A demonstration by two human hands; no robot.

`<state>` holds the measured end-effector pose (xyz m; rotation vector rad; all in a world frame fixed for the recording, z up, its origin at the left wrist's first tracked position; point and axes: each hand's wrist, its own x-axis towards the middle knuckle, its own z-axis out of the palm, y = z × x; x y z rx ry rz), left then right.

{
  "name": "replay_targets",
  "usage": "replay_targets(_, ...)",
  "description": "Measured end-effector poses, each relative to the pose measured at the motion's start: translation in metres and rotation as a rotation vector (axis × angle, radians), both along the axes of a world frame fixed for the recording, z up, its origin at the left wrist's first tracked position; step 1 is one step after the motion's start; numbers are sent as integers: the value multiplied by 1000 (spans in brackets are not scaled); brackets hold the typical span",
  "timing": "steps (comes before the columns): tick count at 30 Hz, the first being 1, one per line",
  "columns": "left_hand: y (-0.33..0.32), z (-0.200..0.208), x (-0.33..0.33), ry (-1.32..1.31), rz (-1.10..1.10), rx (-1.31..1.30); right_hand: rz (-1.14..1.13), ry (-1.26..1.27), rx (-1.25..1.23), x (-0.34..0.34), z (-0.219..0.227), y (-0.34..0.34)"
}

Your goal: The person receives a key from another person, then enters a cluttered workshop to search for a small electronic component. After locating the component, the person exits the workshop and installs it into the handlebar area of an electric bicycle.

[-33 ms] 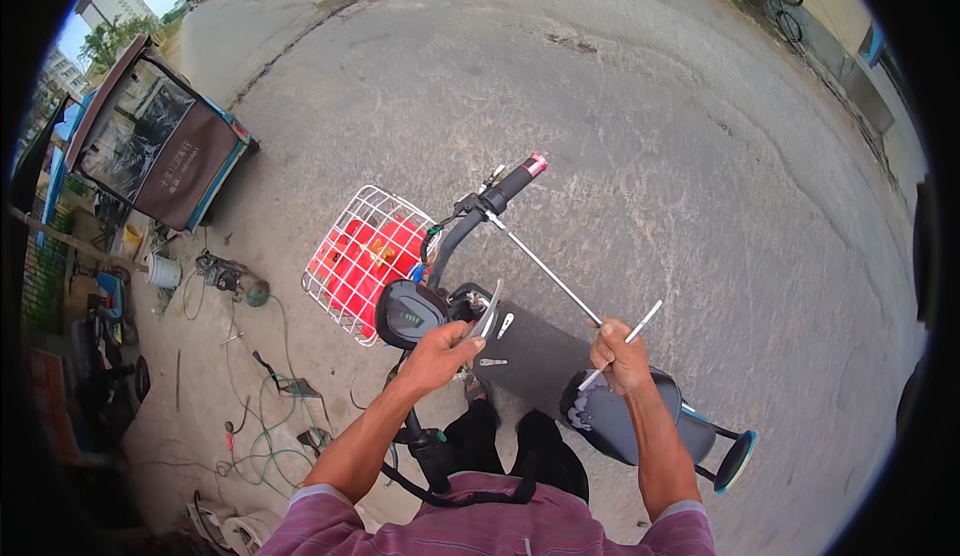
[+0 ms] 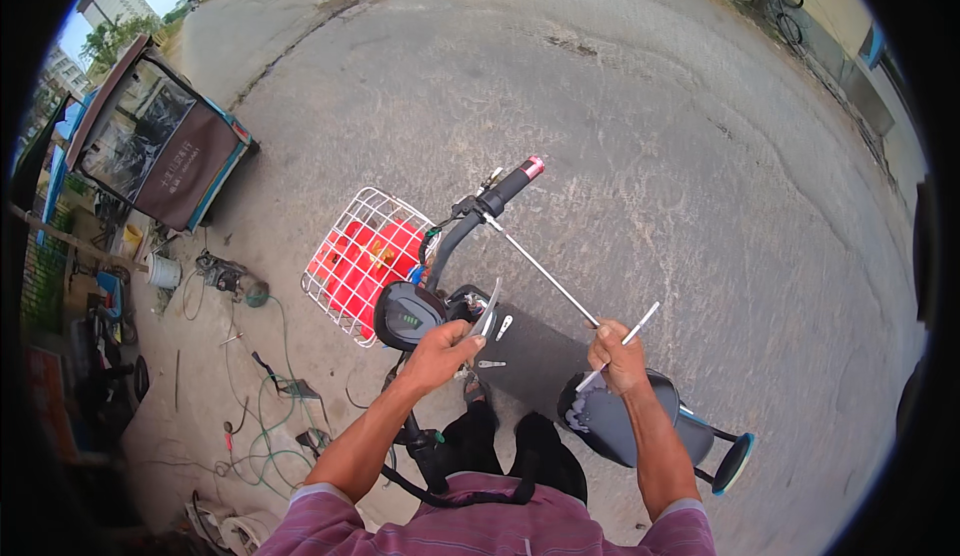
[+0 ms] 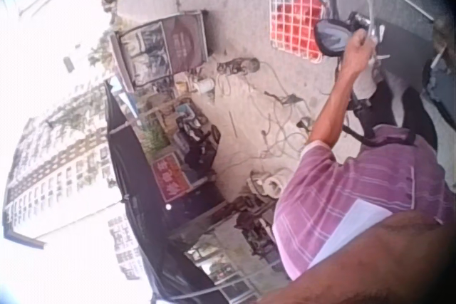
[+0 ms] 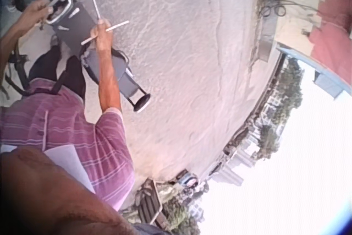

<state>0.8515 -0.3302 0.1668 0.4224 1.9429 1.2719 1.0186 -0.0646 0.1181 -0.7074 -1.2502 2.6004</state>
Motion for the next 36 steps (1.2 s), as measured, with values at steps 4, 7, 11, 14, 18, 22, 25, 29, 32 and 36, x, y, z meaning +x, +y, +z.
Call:
replay_targets(4, 20, -25, -1, -34, 51, 49, 97, 15, -135, -4, -4, 1)
replay_targets(7, 39, -18, -3, -114, 91, 96, 247, 61, -345, -9, -3, -1)
replay_targets(11, 62, -5, -16, -113, 108, 226, 311, -33, -91, -4, 7, -9)
replay_targets(14, 91, 1, -23, -88, 72, 229, 306, -20, 73, -3, 4, 1)
replay_targets(18, 120, 15, -17, -79, 193, 69, 345, -29, 175, -6, -9, 3)
replay_targets(22, 128, 16, -11, -67, 351, 48, 411, -32, 200, -11, -13, 11)
replay_targets(25, 146, -11, -10, -178, 314, 65, 647, 195, 1402, -27, -7, 45)
replay_targets(29, 174, -12, -16, -157, 307, 51, 729, 81, 1829, -42, 8, 78)
replay_targets(32, 170, -30, -24, -244, 312, 2, 765, 24, 1796, -38, 27, 80)
replay_targets(36, 161, -19, -24, -394, 313, 249, 438, 111, 1839, -18, 71, 103)
